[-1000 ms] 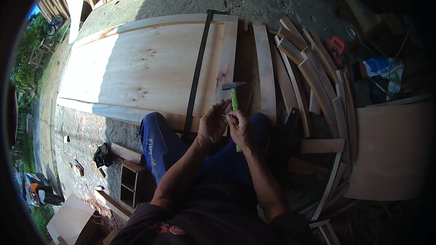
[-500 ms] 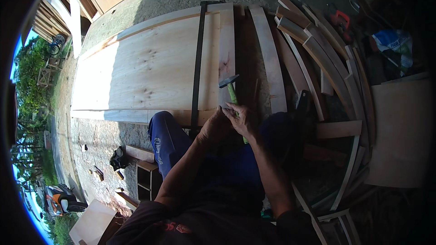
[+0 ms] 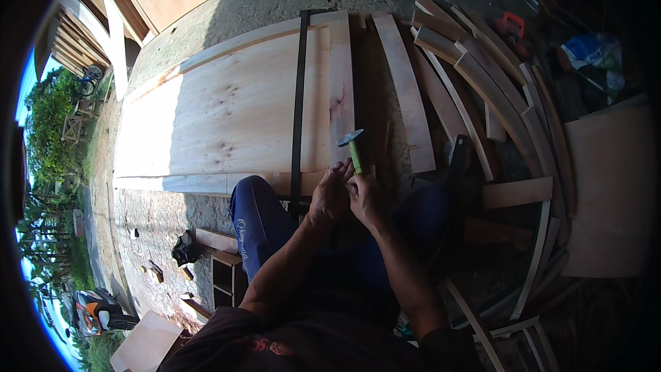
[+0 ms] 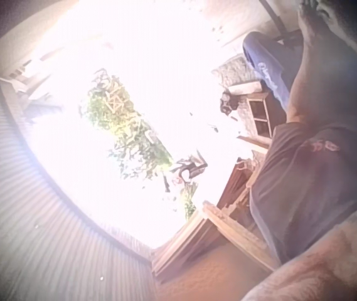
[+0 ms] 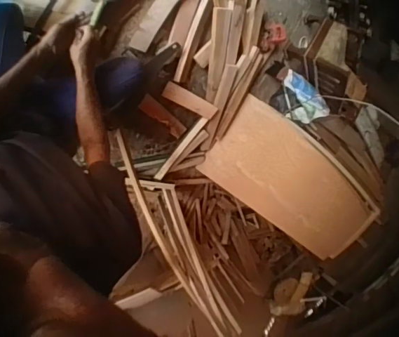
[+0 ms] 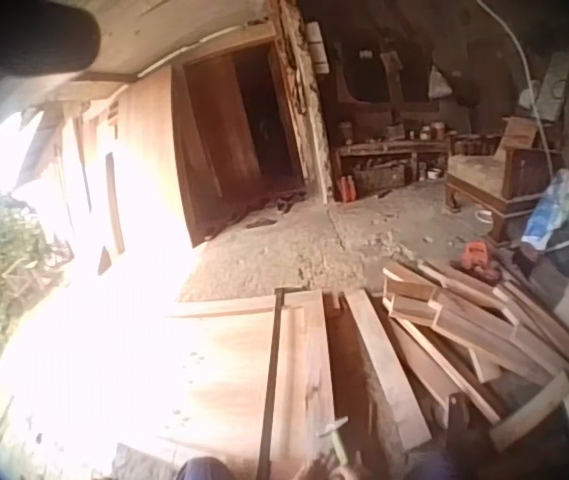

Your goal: The person assembles a wooden frame by hammering nails into a large plywood sheet to secure wooden strips. They use a hammer and a square tool to align and fasten the pieces, working on the ground in an outdoor workshop area.

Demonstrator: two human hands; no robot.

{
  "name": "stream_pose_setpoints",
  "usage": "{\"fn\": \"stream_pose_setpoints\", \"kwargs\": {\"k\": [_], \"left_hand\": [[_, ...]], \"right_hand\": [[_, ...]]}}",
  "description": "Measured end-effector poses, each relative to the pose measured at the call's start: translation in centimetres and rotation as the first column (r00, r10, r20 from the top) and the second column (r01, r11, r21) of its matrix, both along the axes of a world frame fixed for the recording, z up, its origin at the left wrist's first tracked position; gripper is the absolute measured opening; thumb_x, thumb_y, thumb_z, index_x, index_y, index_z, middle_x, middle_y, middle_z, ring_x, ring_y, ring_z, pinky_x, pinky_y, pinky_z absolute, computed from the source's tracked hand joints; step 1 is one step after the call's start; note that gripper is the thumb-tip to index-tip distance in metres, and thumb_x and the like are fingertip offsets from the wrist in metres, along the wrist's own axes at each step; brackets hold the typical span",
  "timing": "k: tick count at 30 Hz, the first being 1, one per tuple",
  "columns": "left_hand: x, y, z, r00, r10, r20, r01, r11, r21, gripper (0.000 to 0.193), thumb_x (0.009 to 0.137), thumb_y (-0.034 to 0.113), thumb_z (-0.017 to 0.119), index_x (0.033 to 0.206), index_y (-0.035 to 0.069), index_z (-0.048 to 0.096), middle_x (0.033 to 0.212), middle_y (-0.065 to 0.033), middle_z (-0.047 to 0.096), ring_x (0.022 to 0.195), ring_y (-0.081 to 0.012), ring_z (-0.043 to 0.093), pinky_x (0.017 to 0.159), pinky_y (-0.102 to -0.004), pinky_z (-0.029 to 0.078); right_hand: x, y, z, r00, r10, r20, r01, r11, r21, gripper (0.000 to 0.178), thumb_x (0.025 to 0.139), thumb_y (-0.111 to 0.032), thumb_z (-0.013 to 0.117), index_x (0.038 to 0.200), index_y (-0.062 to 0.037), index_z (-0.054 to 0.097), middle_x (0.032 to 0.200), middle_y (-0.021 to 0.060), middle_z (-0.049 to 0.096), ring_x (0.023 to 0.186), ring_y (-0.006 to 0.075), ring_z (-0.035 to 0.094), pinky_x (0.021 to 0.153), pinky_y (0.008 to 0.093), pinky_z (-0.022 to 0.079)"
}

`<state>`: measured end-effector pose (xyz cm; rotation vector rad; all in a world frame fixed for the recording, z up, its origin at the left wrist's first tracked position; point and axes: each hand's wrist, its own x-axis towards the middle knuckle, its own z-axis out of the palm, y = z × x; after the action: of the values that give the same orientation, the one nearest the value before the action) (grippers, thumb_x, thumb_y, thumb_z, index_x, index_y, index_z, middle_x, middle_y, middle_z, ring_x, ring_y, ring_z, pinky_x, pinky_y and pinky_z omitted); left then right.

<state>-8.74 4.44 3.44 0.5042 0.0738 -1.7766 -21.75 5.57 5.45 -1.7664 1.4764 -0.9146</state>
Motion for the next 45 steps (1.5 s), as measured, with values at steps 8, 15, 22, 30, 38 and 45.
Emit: {"fn": "stream_pose_setpoints", "kwargs": {"k": [8, 15, 22, 30, 38, 45], "left_hand": [[2.2, 2.4, -3.2, 0.85, -0.161, 0.501, 0.178, 0.984, 0.016, 0.01, 0.103, 0.011, 0.061, 0.102, 0.005, 0.069, 0.101, -0.0038, 0.066, 0.09, -0.0148, 0.065, 0.083, -0.0305, 0.055], [1.6, 2.4, -3.3, 0.906, -0.245, 0.346, 0.214, 0.969, 0.126, 0.009, 0.103, 0.012, 0.061, 0.1, 0.008, 0.068, 0.09, -0.0002, 0.068, 0.081, -0.0102, 0.064, 0.074, -0.0272, 0.055], [5.6, -2.6, -6.5, 0.237, -0.087, 0.968, 0.261, 0.965, 0.023, 0.02, 0.098, 0.022, 0.067, 0.103, 0.005, 0.075, 0.086, -0.005, 0.075, 0.076, -0.0141, 0.069, 0.069, -0.031, 0.056], [5.6, -4.3, -6.7, -0.249, -0.123, 0.961, 0.435, 0.872, 0.224, 0.027, 0.091, 0.031, 0.071, 0.108, 0.012, 0.077, 0.1, -0.0131, 0.077, 0.092, -0.0288, 0.076, 0.08, -0.038, 0.059], [4.3, -4.3, -5.1, -0.419, -0.14, 0.897, 0.375, 0.873, 0.312, 0.033, 0.091, 0.041, 0.067, 0.115, 0.019, 0.076, 0.107, -0.0125, 0.076, 0.101, -0.0339, 0.073, 0.086, -0.044, 0.057], [3.4, -4.1, -4.1, -0.502, -0.116, 0.857, 0.378, 0.861, 0.339, 0.037, 0.088, 0.043, 0.069, 0.119, 0.023, 0.074, 0.109, -0.0088, 0.076, 0.103, -0.0343, 0.072, 0.087, -0.046, 0.057]], "right_hand": [[-0.7, 0.0, -3.9, 0.975, -0.098, 0.201, 0.043, 0.964, 0.261, 0.023, 0.103, -0.021, 0.063, 0.097, 0.0004, 0.065, 0.076, 0.0086, 0.062, 0.072, 0.0164, 0.059, 0.067, 0.0347, 0.049], [-0.1, 0.4, -4.3, 0.988, -0.086, 0.125, 0.044, 0.952, 0.302, 0.021, 0.101, -0.022, 0.065, 0.099, -0.001, 0.065, 0.078, 0.0135, 0.065, 0.072, 0.027, 0.066, 0.068, 0.0395, 0.052], [-0.2, -1.0, -4.2, 0.994, -0.107, 0.008, 0.105, 0.987, 0.122, 0.045, 0.102, -0.022, 0.063, 0.141, -0.0039, 0.051, 0.116, 0.0192, 0.063, 0.098, 0.0311, 0.063, 0.086, 0.0415, 0.052], [-3.6, -1.1, -0.2, 0.986, 0.053, -0.158, -0.024, 0.984, 0.176, 0.052, 0.1, -0.017, 0.061, 0.147, -0.0012, 0.044, 0.126, 0.0293, 0.062, 0.112, 0.045, 0.064, 0.093, 0.0486, 0.053], [-3.9, -2.4, 4.3, 0.947, 0.249, -0.206, -0.217, 0.962, 0.164, 0.049, 0.099, -0.007, 0.059, 0.146, -0.0014, 0.048, 0.113, 0.0299, 0.066, 0.098, 0.0468, 0.068, 0.081, 0.0497, 0.056], [-4.9, -3.6, 2.9, 0.918, 0.335, -0.211, -0.31, 0.94, 0.143, 0.052, 0.099, -0.006, 0.057, 0.149, -0.0007, 0.044, 0.104, 0.0305, 0.068, 0.094, 0.047, 0.068, 0.077, 0.0517, 0.054]]}}
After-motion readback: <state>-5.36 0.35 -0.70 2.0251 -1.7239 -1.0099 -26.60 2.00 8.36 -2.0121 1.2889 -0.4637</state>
